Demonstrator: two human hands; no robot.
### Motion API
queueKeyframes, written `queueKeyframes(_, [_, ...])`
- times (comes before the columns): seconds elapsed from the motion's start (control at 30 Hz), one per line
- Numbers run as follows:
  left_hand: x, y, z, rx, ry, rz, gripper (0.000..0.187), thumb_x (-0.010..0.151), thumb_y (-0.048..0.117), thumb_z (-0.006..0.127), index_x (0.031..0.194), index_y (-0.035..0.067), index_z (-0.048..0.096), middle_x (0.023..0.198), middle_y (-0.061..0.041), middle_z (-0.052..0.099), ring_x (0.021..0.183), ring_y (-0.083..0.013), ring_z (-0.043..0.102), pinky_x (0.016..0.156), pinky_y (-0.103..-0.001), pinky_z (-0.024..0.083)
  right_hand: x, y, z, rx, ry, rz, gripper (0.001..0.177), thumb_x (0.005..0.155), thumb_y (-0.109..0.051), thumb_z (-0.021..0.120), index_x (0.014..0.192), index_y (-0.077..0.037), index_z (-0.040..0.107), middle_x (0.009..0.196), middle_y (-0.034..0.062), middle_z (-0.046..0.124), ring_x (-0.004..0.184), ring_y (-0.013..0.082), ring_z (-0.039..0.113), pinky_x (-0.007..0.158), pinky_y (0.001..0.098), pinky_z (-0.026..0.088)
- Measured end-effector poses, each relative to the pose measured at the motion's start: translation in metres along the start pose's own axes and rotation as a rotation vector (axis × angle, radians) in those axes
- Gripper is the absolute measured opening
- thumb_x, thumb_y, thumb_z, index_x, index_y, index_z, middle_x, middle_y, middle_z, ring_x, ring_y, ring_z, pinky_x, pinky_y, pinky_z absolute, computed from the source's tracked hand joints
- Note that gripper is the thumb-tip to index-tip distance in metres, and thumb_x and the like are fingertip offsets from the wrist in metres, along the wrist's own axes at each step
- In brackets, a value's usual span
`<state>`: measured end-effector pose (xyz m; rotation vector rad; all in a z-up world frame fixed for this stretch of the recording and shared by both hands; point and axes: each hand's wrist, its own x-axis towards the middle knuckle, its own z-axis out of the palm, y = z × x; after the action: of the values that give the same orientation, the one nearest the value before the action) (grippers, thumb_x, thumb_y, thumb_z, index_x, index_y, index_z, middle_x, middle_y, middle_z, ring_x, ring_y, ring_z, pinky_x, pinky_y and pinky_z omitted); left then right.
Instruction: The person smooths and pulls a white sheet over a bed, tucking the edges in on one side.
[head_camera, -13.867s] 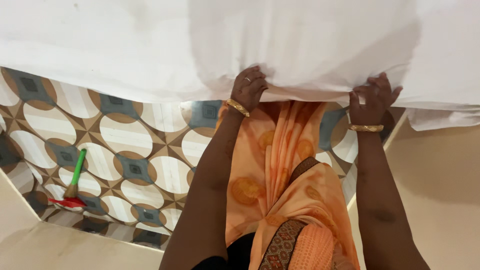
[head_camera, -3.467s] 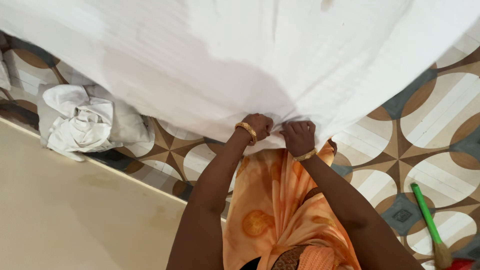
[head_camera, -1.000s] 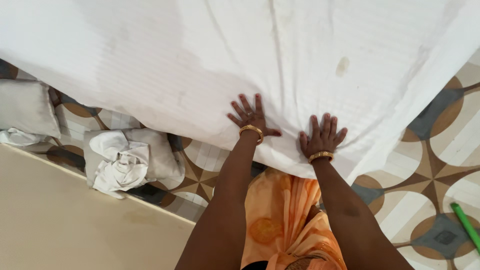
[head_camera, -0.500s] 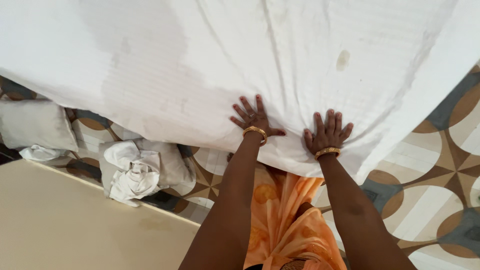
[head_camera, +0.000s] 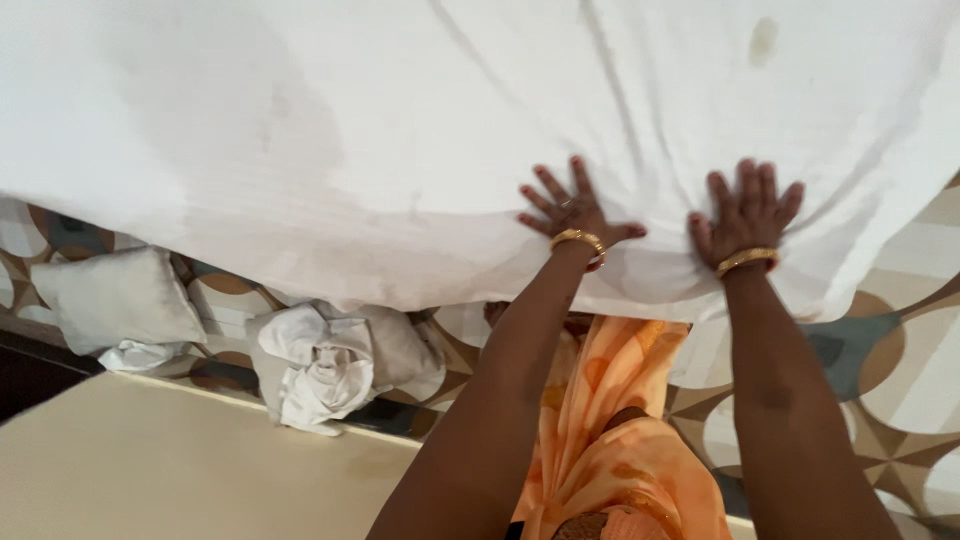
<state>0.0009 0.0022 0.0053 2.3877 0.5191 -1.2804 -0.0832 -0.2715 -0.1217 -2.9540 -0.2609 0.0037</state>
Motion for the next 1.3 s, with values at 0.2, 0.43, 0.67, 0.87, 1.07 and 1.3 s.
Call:
queueKeyframes(0.2, [-0.009, -0.021, 0.0, 0.066, -0.035, 0.19, 0.128, 0.079, 0.061, 0.078, 0.164, 0.033, -0.014, 0.16, -0.031, -0.037, 0.143, -0.0627, -0.034, 0.108, -0.083, -0.009, 0.006, -0.018, -0.027, 0.015, 0.022, 0.028, 0.057, 0.105, -0.05, 0.051, 0.151, -0.017, 0.06, 0.174, 0.0161, 0.036, 0.168, 0.0368, 0.023, 0.129, 0.0682, 0.004])
queueKeyframes(0.43, [0.049, -0.193, 0.019, 0.315, 0.344, 0.988, 0.076, 0.099, 0.047, 0.063, 0.163, 0.023, 0.03, 0.171, 0.001, 0.024, 0.159, -0.0237, 0.017, 0.13, -0.049, 0.013, -0.007, -0.066, -0.031, 0.151, 0.09, 0.327, 0.055, 0.114, -0.046, 0.048, 0.157, -0.013, 0.061, 0.17, 0.0213, 0.035, 0.158, 0.0418, 0.025, 0.122, 0.0687, 0.006])
queueKeyframes(0.67, [0.045, -0.313, -0.028, -0.047, 0.832, 1.037, 0.04, 0.09, 0.032, 0.083, 0.125, 0.014, 0.073, 0.134, -0.003, 0.069, 0.131, -0.0254, 0.06, 0.115, -0.042, 0.046, -0.072, -0.165, -0.003, 0.135, 0.274, 0.254, 0.044, 0.113, -0.038, 0.058, 0.144, -0.011, 0.073, 0.159, 0.0168, 0.053, 0.153, 0.0361, 0.037, 0.127, 0.0594, 0.008])
queueKeyframes(0.87, [0.035, -0.302, -0.032, -0.055, 0.908, 1.115, 0.016, 0.079, 0.014, 0.089, 0.09, 0.014, 0.077, 0.099, 0.002, 0.072, 0.097, -0.0223, 0.063, 0.093, -0.043, 0.05, -0.068, -0.215, -0.014, 0.188, 0.354, 0.13, 0.01, 0.101, -0.019, 0.075, 0.109, -0.017, 0.08, 0.114, 0.0002, 0.071, 0.123, 0.0251, 0.059, 0.126, 0.0569, 0.018])
queueKeyframes(1.07, [0.029, -0.293, -0.031, -0.039, 0.924, 1.029, 0.015, 0.083, 0.016, 0.084, 0.092, 0.01, 0.073, 0.093, -0.004, 0.068, 0.093, -0.028, 0.061, 0.093, -0.044, 0.047, -0.053, -0.21, -0.011, 0.138, 0.323, 0.063, 0.007, 0.097, -0.007, 0.075, 0.097, -0.007, 0.068, 0.1, 0.0077, 0.066, 0.102, 0.0275, 0.056, 0.113, 0.0509, 0.033])
queueKeyframes(1.3, [0.034, -0.299, -0.058, 0.05, 0.502, 0.96, 0.01, 0.091, 0.018, 0.073, 0.087, 0.009, 0.07, 0.082, -0.007, 0.07, 0.084, -0.029, 0.066, 0.086, -0.045, 0.05, -0.056, -0.19, -0.019, 0.205, 0.21, -0.031, 0.008, 0.095, -0.003, 0.07, 0.099, -0.005, 0.064, 0.097, 0.0104, 0.063, 0.101, 0.031, 0.055, 0.108, 0.0506, 0.033])
